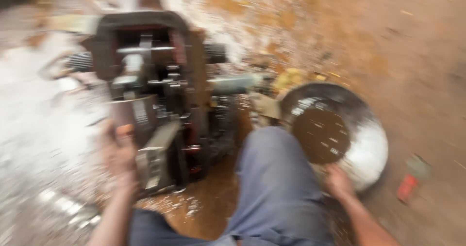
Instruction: The person cleans the internal components of a gearbox by hand, wiping the gears and shafts with a cloth. They repeatedly remove debris from the housing and discard it into a metal basin containing dark liquid.
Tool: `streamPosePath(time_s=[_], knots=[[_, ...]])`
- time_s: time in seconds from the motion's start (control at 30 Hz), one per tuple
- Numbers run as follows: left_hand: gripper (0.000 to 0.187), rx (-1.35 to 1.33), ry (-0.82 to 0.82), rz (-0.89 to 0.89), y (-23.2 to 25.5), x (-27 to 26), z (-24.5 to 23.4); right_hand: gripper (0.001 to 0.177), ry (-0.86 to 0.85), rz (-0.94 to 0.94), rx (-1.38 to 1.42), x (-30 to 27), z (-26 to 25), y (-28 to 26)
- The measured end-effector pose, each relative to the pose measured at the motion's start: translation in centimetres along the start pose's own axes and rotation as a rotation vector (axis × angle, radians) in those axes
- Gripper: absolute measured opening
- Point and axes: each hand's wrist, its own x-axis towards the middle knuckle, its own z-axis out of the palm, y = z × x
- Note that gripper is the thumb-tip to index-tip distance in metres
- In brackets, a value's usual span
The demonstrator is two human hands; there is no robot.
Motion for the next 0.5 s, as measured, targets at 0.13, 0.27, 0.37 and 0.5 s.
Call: streamPosePath(time_s=[0.13, 0.27, 0.37, 0.5], knots=[[0.06, -0.03, -0.091, -0.177, 8.7, 1.4, -3.1, 0.041, 0.159, 0.231, 0.293, 2.5, -0.6, 2.8], [0.068, -0.037, -0.049, -0.143, 9.3, 1.4, -3.5, 0.05, 0.09, 0.358, 1.208, 5.4, -2.0, 8.2], [0.068, -0.015, -0.041, -0.119, 9.1, 1.4, -3.6, 0.041, -0.033, 0.225, 1.656, 2.8, -7.8, 6.0], [0.055, 0.027, -0.018, -0.095, 4.7, 0.8, -1.9, 0.044, 0.016, -0.205, 1.999, 0.2, -11.7, 3.7]])
